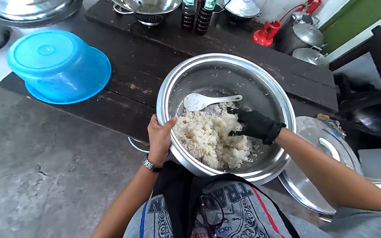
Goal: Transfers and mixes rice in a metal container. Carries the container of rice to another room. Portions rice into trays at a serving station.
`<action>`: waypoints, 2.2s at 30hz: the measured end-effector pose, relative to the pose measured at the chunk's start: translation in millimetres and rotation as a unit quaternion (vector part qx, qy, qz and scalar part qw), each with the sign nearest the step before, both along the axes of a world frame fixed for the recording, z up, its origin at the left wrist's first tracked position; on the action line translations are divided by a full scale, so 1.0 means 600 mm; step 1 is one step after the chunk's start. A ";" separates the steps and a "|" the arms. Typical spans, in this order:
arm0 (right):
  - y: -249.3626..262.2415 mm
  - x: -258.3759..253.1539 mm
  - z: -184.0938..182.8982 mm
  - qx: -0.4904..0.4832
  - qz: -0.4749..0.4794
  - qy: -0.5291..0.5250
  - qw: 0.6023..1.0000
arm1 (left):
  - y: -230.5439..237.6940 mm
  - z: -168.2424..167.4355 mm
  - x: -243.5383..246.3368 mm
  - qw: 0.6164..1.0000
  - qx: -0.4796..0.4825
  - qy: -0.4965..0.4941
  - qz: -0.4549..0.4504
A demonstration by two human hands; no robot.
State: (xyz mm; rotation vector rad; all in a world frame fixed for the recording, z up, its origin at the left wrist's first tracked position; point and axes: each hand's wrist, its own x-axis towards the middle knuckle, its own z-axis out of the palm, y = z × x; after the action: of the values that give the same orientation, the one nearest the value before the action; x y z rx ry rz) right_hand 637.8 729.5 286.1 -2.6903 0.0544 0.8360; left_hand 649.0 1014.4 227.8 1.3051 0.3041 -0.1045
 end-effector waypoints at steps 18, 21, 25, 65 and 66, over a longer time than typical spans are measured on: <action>0.129 0.183 -0.138 0.040 0.185 -0.011 0.982 | 0.006 -0.007 -0.001 1.000 -0.006 -0.003 -0.022; 0.124 0.213 -0.126 0.033 0.138 -0.057 0.988 | 0.007 -0.009 -0.001 1.000 -0.001 -0.004 -0.026; 0.139 0.213 -0.160 0.060 0.144 -0.100 0.983 | 0.007 -0.009 -0.001 1.000 0.004 -0.004 -0.027; -0.079 0.038 0.014 0.034 0.070 -0.183 0.980 | -0.007 -0.002 -0.002 0.998 0.051 -0.013 0.031; -0.079 0.044 0.010 0.035 0.065 -0.198 0.977 | -0.008 -0.001 -0.007 0.999 0.034 -0.015 0.039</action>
State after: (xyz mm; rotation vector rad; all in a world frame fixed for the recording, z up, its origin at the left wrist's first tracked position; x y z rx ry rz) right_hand 664.3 682.0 291.9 -2.7619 -0.2404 0.3149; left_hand 645.0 1009.5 227.1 1.3594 0.3347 -0.0088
